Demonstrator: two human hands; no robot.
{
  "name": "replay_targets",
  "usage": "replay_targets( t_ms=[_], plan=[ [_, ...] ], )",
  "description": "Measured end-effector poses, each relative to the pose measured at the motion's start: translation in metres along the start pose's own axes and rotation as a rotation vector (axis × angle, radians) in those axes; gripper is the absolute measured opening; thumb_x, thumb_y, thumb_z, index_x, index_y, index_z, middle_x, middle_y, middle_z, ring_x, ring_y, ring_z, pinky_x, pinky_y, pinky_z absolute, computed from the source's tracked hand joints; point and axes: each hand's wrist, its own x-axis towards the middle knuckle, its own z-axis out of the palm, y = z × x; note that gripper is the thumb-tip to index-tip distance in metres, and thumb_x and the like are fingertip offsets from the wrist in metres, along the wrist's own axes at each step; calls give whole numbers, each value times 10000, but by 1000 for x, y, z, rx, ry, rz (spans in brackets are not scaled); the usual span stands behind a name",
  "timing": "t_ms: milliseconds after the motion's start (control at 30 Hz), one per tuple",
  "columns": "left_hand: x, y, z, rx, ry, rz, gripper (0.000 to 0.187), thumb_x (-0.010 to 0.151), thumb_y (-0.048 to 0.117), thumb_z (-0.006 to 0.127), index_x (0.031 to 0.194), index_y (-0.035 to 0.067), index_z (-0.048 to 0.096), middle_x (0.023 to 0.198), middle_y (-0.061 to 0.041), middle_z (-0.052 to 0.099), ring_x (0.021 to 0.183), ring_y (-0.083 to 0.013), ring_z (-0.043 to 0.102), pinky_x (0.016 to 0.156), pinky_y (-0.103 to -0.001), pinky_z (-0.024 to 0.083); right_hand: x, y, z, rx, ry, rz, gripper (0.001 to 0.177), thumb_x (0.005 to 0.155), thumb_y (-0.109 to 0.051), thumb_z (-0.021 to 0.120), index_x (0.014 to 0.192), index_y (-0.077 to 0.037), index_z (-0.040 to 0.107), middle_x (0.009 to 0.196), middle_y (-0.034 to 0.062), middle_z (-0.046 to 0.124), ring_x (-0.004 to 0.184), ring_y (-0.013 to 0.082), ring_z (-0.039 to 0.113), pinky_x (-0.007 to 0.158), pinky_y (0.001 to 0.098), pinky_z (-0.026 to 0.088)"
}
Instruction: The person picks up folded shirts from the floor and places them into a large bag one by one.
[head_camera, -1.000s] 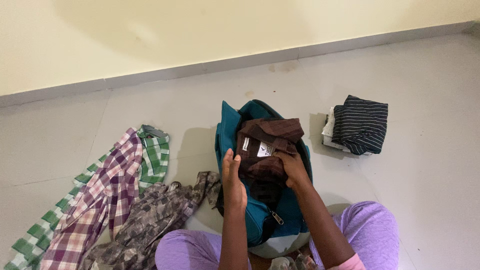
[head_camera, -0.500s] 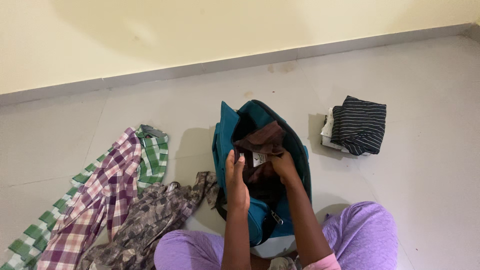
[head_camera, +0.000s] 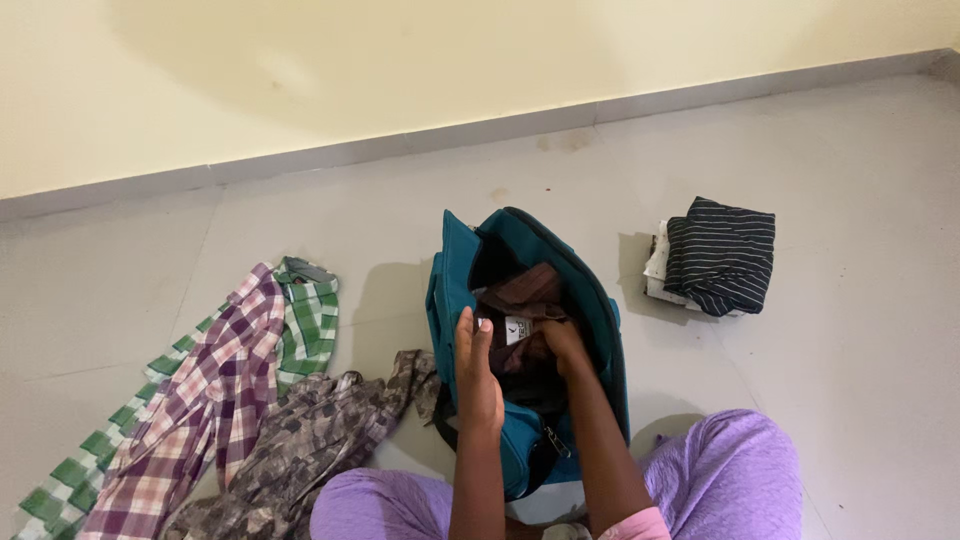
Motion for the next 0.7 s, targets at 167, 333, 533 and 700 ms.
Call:
replay_targets(
  t_ms=[167,333,533,700],
  plan=[
    [6,-7,0,2,11,6,1053,820,639,632,1632,113,216,1714,-177,132,1592,-312,90,1239,-532,35,19,17,-2,-58,57,-17,462,756,-128,697,1208,-35,725,1147,132,741,1028,276,688,890,394,535],
    [1,-3,-1,-4,4,-25,1059,806,642,625,1631,131,201,1723,-151,99,1592,-291,55,1226,-546,10,30,26,-3,-149,72,-39,443,770,-152,713,1192,-16,727,1132,133,747,1034,262,698,892,385,542],
    [-1,-2,0,-7,-4,15,1043,831,646,615,1632,116,208,1721,-163,101,1595,-297,79,1241,-525,7,33,23,-2,-146,75,-18,406,780,-149,658,1141,20,734,1141,248,759,1022,398,736,865,494,577],
    [1,-5,-2,-36,-15,40,959,888,568,613,1623,97,217,1723,-164,125,1591,-296,139,1250,-489,63,-25,-15,1,-666,349,-422,792,704,-158,841,1367,75,476,1297,339,580,1201,491,560,1014,499,467]
  ],
)
